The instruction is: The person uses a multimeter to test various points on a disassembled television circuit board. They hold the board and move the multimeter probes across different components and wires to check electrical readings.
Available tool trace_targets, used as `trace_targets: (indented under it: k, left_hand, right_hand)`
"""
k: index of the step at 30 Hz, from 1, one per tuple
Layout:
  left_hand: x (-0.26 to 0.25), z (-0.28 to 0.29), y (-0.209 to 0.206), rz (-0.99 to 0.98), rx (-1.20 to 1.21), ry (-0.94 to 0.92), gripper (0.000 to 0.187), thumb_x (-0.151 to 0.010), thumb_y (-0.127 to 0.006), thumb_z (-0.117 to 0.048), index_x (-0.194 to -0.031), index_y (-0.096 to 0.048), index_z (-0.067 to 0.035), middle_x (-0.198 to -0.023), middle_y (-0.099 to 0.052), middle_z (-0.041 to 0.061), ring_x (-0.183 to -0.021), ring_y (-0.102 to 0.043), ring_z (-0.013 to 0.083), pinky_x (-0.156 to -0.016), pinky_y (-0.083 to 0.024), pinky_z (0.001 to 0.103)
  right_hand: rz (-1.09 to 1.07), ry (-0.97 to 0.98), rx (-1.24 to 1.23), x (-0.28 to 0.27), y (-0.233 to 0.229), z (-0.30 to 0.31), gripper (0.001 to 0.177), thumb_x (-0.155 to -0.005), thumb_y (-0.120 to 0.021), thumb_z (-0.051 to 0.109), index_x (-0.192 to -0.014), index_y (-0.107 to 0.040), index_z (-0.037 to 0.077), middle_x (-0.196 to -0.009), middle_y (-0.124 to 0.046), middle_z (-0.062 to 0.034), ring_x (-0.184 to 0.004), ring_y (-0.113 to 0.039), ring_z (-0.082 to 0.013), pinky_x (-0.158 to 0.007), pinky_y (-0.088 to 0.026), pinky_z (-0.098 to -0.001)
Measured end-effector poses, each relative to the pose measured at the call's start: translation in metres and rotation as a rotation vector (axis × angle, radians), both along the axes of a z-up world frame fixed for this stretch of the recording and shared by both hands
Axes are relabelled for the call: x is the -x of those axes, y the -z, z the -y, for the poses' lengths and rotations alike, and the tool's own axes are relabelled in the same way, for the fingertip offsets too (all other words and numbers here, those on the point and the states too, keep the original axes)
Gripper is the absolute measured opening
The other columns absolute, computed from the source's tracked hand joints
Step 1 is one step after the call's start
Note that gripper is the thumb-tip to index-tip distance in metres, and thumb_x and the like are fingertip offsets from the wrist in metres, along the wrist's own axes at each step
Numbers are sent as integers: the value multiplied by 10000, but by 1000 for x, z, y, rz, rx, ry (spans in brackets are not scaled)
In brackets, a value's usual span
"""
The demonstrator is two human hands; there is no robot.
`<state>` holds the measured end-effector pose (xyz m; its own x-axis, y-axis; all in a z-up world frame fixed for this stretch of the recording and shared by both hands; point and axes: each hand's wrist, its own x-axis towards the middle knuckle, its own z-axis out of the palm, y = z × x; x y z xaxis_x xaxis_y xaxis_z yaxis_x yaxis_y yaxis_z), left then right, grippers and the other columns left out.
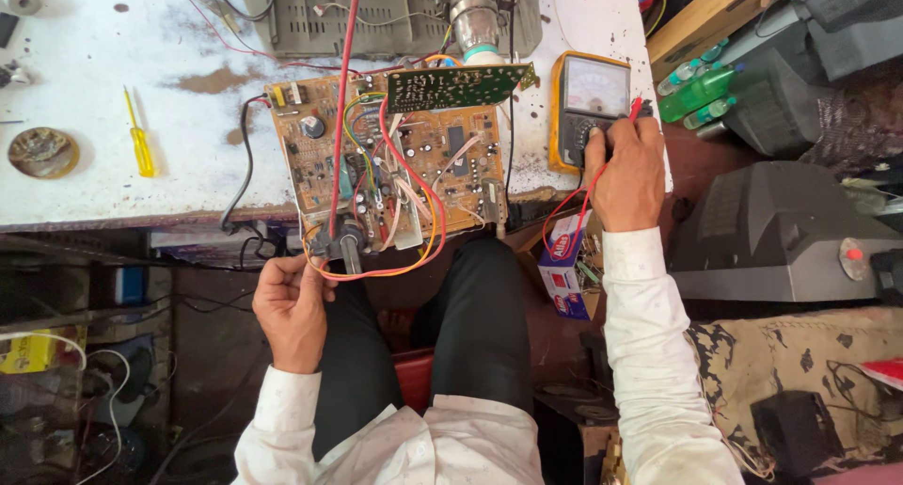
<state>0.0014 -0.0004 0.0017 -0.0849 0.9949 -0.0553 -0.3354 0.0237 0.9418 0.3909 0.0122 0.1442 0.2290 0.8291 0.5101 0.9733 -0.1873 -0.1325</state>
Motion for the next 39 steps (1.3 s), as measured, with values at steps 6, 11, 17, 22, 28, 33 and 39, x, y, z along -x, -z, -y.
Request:
trace_targets:
  k: [6,11,17,22,28,33,39]
  left_hand:
    - [0,0,-2,-3,-4,6,88,-1039,-653,-78,-1023,-607,-5,-865,-706,59,-682,-611,58,-603,-493,196]
    - [1,0,0,-8,10,9,85,-1043,-655,-72,-1020,-613,-1,-841,-689,53,-679,-606,61,-596,-485,201]
    - [1,-2,-1,-37,26,8,88,-1006,-652,-96,-994,-610,-20,-803,-692,35,-632,-593,55,-560,-485,198]
    - [1,-2,3,-76,65,-4,103,-981,-679,-110,-970,-652,-11,-766,-686,28,-611,-585,53,-530,-459,202]
    - [-1,-5,7,-14,89,-18,110,-958,-695,-109,-976,-662,-5,-754,-693,28,-604,-582,51,-522,-450,204]
    - [-1,-2,10,-7,75,-20,110,-957,-689,-109,-970,-659,-5,-789,-707,20,-624,-597,46,-528,-461,201]
    - [0,-2,8,5,68,-18,104,-969,-691,-106,-979,-656,-8,-797,-705,27,-631,-595,49,-534,-462,203]
  right_hand:
    - [-44,-64,-58,-1,0,5,174,-1035,-725,128,-988,-630,-10,-1065,-580,-216,-1009,-573,-420,-873,-475,-494]
    - [-174,-123,-142,-2,10,14,150,-1000,-748,63,-1122,-687,0,-1135,-591,-210,-1092,-567,-403,-962,-465,-460]
    - [-151,-78,-209,-2,21,7,189,-981,-734,41,-1170,-731,44,-1235,-647,-199,-1149,-569,-397,-1014,-466,-445]
    - [-216,-94,-208,4,7,12,184,-988,-708,66,-1169,-708,31,-1201,-642,-224,-1133,-577,-417,-999,-471,-467]
    - [-468,-98,-359,41,-23,27,245,-1093,-565,70,-1318,-560,-26,-1149,-688,-176,-1034,-675,-298,-932,-535,-381]
    - [-567,-241,-288,78,-33,54,171,-1040,-638,85,-1176,-624,-18,-1014,-756,-146,-938,-748,-209,-842,-574,-323]
    - [-497,-600,-156,113,-41,64,230,-830,-791,12,-1053,-733,10,-915,-743,-116,-842,-737,-225,-758,-579,-327]
